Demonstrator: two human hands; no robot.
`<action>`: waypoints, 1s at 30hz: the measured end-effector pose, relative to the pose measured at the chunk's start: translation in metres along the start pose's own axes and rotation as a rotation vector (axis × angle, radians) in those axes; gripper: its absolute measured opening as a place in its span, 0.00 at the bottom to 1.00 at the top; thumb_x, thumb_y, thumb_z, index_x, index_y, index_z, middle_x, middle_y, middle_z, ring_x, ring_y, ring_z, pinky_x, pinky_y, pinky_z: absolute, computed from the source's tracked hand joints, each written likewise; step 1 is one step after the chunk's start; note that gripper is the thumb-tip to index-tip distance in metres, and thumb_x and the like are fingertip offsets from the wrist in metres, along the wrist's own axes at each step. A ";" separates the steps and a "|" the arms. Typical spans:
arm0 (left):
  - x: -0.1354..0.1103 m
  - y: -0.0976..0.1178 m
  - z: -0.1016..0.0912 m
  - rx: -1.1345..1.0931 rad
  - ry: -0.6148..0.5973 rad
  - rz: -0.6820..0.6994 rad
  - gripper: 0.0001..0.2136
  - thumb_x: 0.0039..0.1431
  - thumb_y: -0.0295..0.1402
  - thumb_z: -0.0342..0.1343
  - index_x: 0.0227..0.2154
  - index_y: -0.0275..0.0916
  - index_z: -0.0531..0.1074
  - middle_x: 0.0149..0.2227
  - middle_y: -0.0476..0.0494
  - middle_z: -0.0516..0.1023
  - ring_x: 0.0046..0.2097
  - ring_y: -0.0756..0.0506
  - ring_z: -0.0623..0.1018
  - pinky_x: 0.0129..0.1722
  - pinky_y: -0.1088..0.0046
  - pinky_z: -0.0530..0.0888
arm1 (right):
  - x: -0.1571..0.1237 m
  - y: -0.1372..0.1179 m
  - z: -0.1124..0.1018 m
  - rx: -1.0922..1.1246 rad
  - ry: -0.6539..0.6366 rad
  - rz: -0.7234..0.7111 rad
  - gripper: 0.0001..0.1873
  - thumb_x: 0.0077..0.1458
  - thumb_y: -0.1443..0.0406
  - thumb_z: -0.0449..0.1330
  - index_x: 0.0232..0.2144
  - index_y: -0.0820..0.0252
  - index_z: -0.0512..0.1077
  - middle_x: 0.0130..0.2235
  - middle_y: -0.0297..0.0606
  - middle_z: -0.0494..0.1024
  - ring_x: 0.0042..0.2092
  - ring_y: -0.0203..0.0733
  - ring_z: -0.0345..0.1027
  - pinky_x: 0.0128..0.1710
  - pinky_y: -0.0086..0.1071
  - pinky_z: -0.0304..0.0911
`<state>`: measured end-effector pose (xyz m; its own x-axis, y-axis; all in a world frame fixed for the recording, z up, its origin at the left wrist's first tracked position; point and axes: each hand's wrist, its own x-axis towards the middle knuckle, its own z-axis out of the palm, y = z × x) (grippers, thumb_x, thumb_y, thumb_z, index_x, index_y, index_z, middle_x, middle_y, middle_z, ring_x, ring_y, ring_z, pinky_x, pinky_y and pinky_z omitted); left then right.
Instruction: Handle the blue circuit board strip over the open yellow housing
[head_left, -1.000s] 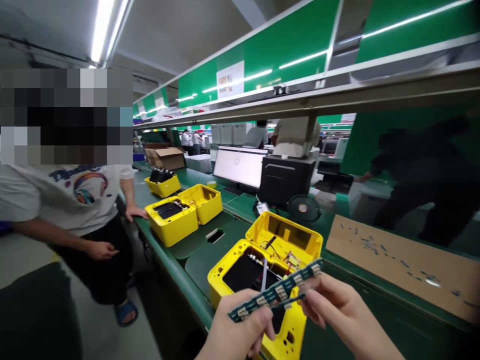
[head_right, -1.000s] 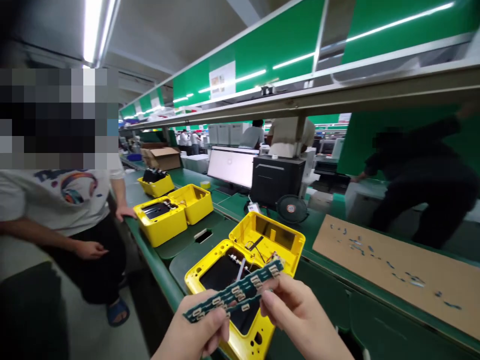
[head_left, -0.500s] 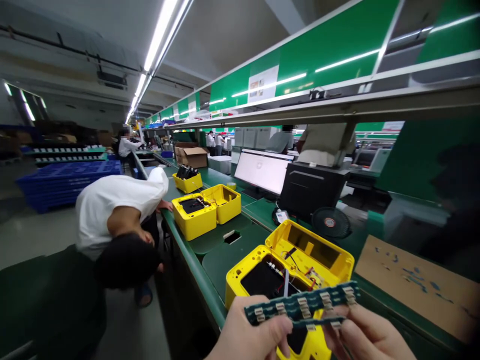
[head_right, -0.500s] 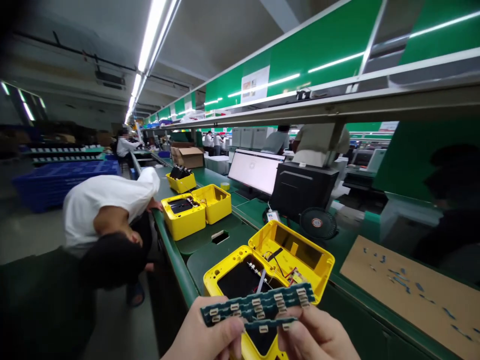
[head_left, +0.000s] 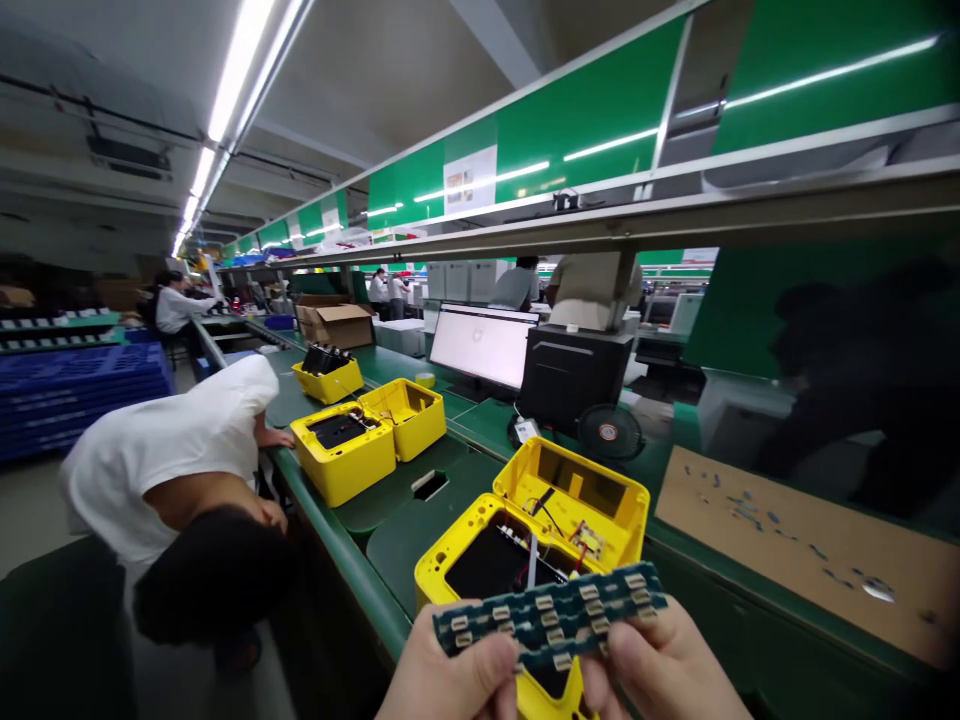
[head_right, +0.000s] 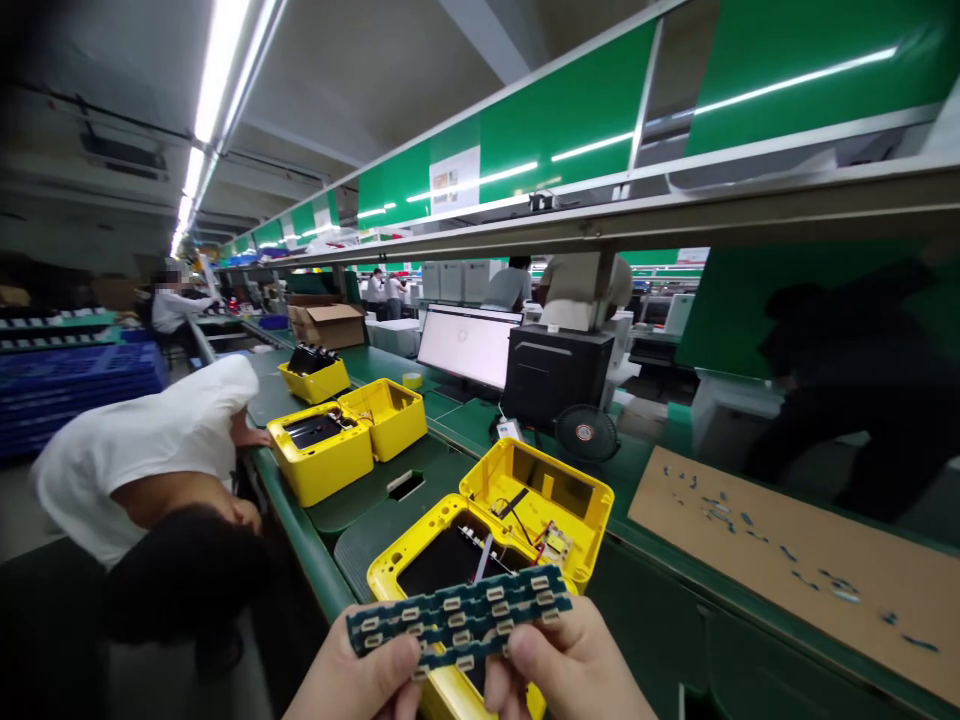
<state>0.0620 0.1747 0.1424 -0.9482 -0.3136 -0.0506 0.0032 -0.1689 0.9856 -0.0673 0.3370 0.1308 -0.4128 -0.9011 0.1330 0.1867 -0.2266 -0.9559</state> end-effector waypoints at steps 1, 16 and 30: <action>0.000 -0.001 0.000 0.020 0.003 -0.010 0.29 0.43 0.58 0.59 0.10 0.33 0.66 0.10 0.49 0.61 0.13 0.58 0.59 0.13 0.80 0.50 | 0.001 0.000 0.000 0.001 -0.007 -0.017 0.24 0.53 0.50 0.59 0.23 0.69 0.76 0.19 0.41 0.72 0.19 0.30 0.65 0.16 0.20 0.56; 0.008 -0.005 0.002 -0.339 0.094 -0.058 0.24 0.53 0.48 0.58 0.15 0.35 0.58 0.12 0.57 0.53 0.15 0.60 0.51 0.15 0.82 0.45 | 0.010 -0.011 0.002 0.298 0.074 -0.222 0.14 0.54 0.58 0.60 0.27 0.66 0.71 0.21 0.38 0.77 0.15 0.30 0.65 0.11 0.18 0.59; 0.018 -0.016 0.004 0.003 0.305 -0.043 0.23 0.49 0.51 0.59 0.17 0.34 0.65 0.15 0.52 0.64 0.16 0.57 0.59 0.15 0.81 0.52 | 0.037 0.017 0.001 0.113 0.021 -0.057 0.20 0.53 0.52 0.61 0.35 0.64 0.66 0.26 0.34 0.72 0.17 0.22 0.53 0.15 0.19 0.42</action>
<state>0.0436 0.1757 0.1261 -0.8083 -0.5725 -0.1378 -0.0359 -0.1857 0.9819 -0.0786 0.2993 0.1200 -0.4435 -0.8781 0.1795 0.2611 -0.3181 -0.9114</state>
